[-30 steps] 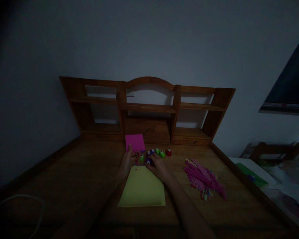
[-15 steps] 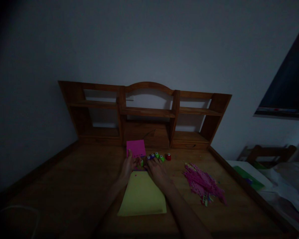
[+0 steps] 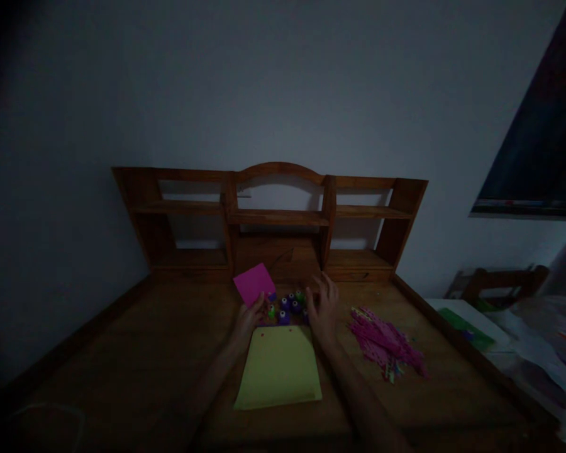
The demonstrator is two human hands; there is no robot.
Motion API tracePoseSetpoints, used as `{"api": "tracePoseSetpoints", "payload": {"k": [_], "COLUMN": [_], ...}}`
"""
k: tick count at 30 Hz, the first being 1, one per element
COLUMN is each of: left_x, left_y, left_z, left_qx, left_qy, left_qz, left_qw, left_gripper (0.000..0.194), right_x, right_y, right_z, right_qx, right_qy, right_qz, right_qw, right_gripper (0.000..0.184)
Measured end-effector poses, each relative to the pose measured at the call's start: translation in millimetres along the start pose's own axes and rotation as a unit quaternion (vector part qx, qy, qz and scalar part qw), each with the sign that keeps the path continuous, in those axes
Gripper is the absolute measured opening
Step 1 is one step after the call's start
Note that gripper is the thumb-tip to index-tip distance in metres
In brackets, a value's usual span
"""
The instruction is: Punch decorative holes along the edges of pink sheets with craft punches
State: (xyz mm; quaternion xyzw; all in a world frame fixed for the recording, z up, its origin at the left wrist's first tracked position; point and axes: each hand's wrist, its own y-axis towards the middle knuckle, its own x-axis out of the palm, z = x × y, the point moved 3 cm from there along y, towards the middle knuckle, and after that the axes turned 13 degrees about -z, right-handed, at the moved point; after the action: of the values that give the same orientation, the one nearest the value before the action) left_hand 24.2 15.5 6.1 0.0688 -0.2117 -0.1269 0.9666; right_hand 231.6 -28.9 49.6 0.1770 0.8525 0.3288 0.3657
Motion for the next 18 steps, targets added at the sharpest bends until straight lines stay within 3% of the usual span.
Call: {"api": "tracePoseSetpoints", "payload": {"k": [3, 8, 14, 18], "left_x": [1.4, 5.9, 9.5, 7.5], "left_y": [-2, -10, -10, -8], "left_z": [2, 6, 4, -1], "left_qx": [-0.002, -0.004, 0.001, 0.003], "left_qy": [0.021, 0.038, 0.061, 0.074], "left_qz": [-0.012, -0.009, -0.032, -0.034], "left_qw": [1.000, 0.999, 0.998, 0.997], "left_gripper": [0.046, 0.044, 0.044, 0.042], "right_x": [-14, -20, -21, -13], "right_y": [2, -6, -8, -9], "right_z": [29, 57, 55, 41], "right_qx": [0.064, 0.084, 0.081, 0.050], "right_qy": [0.038, 0.090, 0.053, 0.023], "right_qz": [0.042, -0.021, -0.077, -0.183], "right_qw": [0.996, 0.992, 0.992, 0.982], "right_gripper": [0.034, 0.032, 0.027, 0.025]}}
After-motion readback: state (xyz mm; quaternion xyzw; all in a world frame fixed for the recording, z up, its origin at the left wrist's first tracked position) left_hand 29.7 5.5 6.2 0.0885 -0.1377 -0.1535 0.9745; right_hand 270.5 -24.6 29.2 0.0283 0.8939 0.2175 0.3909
